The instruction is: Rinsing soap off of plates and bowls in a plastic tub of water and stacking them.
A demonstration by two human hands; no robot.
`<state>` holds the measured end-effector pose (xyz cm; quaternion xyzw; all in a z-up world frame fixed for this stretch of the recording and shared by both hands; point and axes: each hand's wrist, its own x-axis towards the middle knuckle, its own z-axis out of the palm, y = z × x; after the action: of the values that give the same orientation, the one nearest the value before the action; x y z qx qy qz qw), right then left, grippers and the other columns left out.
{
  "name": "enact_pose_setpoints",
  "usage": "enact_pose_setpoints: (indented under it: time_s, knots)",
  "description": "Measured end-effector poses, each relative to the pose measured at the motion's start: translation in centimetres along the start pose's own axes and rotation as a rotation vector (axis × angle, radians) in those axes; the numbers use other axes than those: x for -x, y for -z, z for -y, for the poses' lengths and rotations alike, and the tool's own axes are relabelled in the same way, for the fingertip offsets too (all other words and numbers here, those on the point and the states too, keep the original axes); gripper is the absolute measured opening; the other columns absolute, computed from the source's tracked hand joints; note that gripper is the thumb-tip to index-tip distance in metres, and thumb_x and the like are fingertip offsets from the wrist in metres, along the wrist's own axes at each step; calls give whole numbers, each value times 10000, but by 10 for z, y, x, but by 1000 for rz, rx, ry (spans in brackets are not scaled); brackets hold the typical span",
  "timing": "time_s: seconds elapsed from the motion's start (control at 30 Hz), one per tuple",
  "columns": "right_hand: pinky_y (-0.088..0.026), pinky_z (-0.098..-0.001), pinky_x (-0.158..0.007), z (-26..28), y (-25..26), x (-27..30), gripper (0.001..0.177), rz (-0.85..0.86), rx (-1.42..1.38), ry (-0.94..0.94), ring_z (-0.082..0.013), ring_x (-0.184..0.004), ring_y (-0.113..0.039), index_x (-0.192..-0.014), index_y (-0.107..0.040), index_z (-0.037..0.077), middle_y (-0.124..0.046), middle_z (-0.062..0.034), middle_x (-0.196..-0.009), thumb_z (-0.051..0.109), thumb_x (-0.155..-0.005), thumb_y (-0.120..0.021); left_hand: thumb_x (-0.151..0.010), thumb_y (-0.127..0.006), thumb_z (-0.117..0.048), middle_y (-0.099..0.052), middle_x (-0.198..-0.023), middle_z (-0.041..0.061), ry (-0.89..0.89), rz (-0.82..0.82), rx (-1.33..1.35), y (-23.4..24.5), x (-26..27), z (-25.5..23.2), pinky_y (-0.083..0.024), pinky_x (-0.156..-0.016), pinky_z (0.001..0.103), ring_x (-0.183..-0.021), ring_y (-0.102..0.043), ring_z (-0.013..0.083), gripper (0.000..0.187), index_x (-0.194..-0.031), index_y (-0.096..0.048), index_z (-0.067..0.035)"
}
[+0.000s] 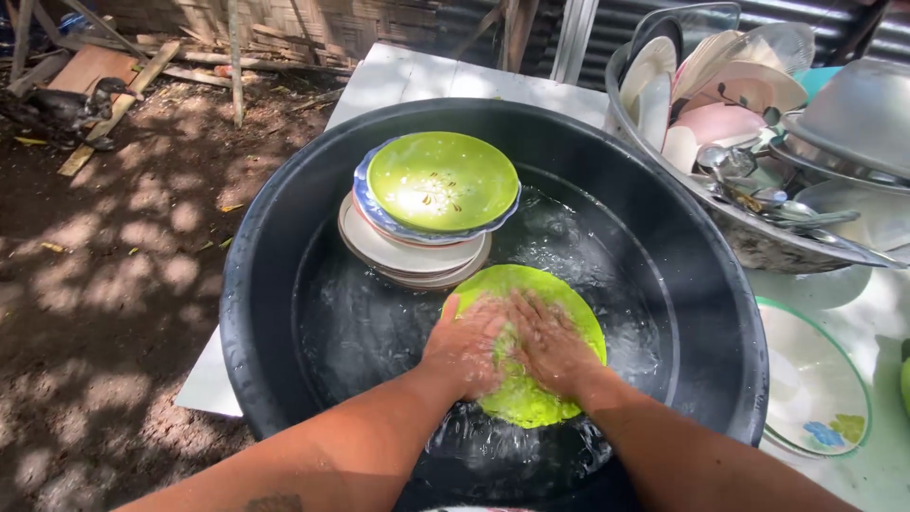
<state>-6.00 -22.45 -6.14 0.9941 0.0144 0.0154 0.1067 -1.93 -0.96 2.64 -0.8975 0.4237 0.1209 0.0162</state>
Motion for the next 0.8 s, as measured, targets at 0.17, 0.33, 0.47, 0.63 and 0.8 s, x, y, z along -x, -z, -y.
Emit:
enact_pose_setpoints:
  time_s: [0.17,0.33,0.47,0.63,0.8]
  knots:
    - [-131,-668,-1174,3,80,21,761,138,25,-284,-362,-1552,-57,-1643,-86,225,-8,-99,-1702,451,-1002,-429,-944,-539,-395,-29,-1715,39,187,-93,152,2,-3,-5,17,-1244,588,-1576,20,225,794,-1604,-176,-145]
    - [-480,-486,-1080,-24,60,14,713,180,-576,-913,-359,-1358,-512,-1590,-364,254,-520,-176,-1482,400,-942,-624,-821,-674,-135,-250,-1665,55,375,-313,661,-16,-10,-8,-336,-1214,453,-1477,-275,321,874,-1599,-280,-182]
    - [-553,-433,-920,-63,58,18,618,141,-813,-1000,-314,-1056,-697,-1358,-643,98,-717,-166,-1200,394,-835,-786,-768,-730,-138,-443,-1480,177,543,-459,965,-55,-53,9,-449,-1073,450,-1322,-484,370,818,-1504,-375,-131]
    - [-552,-483,-609,-77,133,26,491,246,-857,-1006,-378,-709,-711,-1285,-661,37,-714,-159,-985,324,-900,-758,-864,-638,-141,-746,-996,138,478,-458,1266,-61,-69,10,-551,-852,416,-933,-726,302,306,-1152,-700,-56]
    - [-605,-398,-640,-102,114,48,345,-151,-1455,-898,-243,-724,-742,-1193,-689,-41,-757,-170,-966,118,-888,-711,-915,-579,-227,-754,-957,95,345,-344,1806,-58,-87,9,-519,-688,363,-809,-682,221,332,-1152,-721,-42]
